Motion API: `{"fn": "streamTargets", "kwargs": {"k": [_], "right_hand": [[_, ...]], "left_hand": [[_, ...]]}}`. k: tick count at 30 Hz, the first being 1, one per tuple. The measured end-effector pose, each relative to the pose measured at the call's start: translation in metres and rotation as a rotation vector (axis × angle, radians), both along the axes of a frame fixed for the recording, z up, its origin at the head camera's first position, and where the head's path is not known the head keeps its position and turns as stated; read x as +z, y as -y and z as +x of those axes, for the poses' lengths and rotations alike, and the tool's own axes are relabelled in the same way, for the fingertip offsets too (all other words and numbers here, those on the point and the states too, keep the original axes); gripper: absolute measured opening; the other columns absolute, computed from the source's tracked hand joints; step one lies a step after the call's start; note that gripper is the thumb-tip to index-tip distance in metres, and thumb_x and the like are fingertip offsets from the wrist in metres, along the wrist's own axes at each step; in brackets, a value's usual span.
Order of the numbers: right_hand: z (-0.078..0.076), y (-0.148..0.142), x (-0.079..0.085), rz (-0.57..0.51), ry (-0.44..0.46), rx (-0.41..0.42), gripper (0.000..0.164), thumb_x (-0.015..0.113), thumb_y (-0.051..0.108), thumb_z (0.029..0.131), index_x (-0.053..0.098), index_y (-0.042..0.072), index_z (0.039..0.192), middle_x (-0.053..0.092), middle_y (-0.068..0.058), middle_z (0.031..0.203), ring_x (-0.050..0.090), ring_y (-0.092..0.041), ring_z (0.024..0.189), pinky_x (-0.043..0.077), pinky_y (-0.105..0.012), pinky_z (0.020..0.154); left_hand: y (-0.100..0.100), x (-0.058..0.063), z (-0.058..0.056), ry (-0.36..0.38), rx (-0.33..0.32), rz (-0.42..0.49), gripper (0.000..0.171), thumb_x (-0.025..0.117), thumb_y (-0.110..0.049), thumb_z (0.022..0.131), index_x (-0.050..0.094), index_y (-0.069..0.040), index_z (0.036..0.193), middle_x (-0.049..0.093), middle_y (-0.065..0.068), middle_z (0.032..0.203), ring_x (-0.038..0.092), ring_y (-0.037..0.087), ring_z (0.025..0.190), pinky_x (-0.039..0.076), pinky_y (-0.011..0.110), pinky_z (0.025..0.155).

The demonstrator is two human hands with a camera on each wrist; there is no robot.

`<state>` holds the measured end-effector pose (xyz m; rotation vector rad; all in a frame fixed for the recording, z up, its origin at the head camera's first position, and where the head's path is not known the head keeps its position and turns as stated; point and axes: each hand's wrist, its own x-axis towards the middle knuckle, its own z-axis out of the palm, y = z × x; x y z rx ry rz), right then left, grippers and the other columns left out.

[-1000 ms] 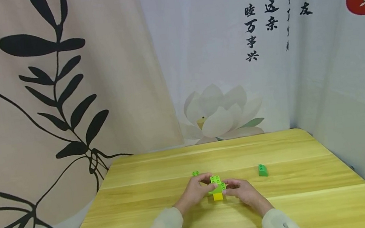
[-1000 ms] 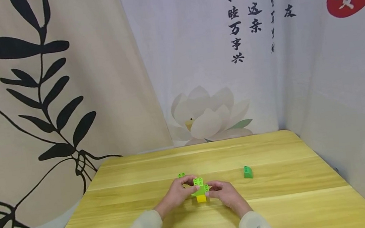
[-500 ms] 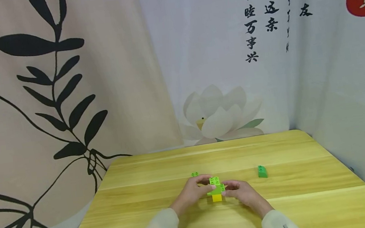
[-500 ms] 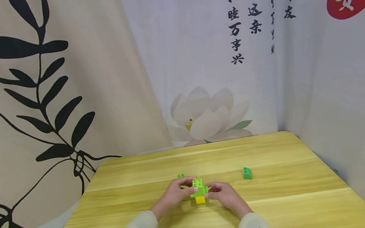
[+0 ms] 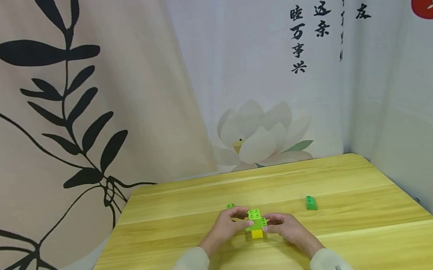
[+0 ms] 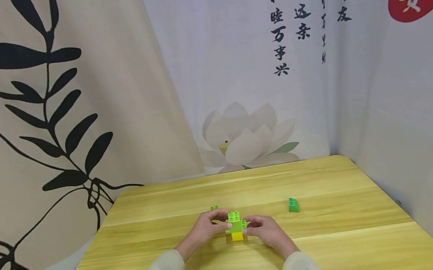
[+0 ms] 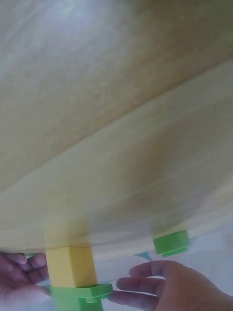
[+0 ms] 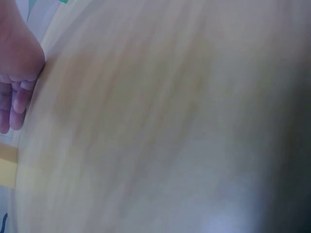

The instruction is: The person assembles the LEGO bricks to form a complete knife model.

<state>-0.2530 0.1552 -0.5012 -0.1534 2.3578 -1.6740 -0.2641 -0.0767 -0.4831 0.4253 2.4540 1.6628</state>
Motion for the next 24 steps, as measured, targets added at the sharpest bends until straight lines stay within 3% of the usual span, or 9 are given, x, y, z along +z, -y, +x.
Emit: {"fn": "streamTargets", "kwargs": {"k": [5, 14, 20, 24], "right_hand": [[0.0011, -0.0014, 0.0014, -0.004, 0.002, 0.006, 0.051, 0.079, 0.026, 0.086, 0.064, 0.006, 0.131, 0.066, -0.007, 0.116, 0.059, -0.023, 0.107, 0.048, -0.047, 0.093], [0.0017, -0.0023, 0.0047, 0.000, 0.004, 0.005, 0.049, 0.078, 0.027, 0.087, 0.064, 0.007, 0.130, 0.065, -0.008, 0.118, 0.059, -0.025, 0.108, 0.048, -0.048, 0.093], [0.0011, -0.0018, 0.0051, 0.010, 0.003, -0.004, 0.048, 0.077, 0.027, 0.088, 0.064, 0.008, 0.130, 0.065, -0.006, 0.115, 0.059, -0.023, 0.105, 0.048, -0.046, 0.091], [0.0015, -0.0006, 0.0038, -0.001, 0.006, -0.015, 0.048, 0.078, 0.025, 0.087, 0.065, 0.008, 0.129, 0.066, -0.006, 0.115, 0.059, -0.025, 0.107, 0.048, -0.047, 0.093]], "left_hand": [[-0.0034, -0.0014, -0.0015, 0.002, -0.018, -0.010, 0.036, 0.080, -0.030, 0.086, 0.070, -0.018, 0.119, 0.064, -0.003, 0.108, 0.056, 0.023, 0.103, 0.052, 0.036, 0.081], [-0.0073, -0.0019, 0.0021, -0.079, -0.041, -0.061, 0.027, 0.073, -0.029, 0.092, 0.070, -0.017, 0.116, 0.064, -0.005, 0.107, 0.057, 0.019, 0.102, 0.049, 0.034, 0.083], [-0.0076, -0.0026, 0.0041, -0.083, -0.052, -0.070, 0.032, 0.069, -0.033, 0.095, 0.066, -0.021, 0.124, 0.064, -0.008, 0.110, 0.057, 0.015, 0.106, 0.048, 0.034, 0.086], [-0.0082, -0.0019, 0.0054, -0.075, -0.019, -0.091, 0.039, 0.071, -0.034, 0.093, 0.065, -0.018, 0.128, 0.065, -0.006, 0.113, 0.058, 0.017, 0.107, 0.049, 0.037, 0.088]]}}
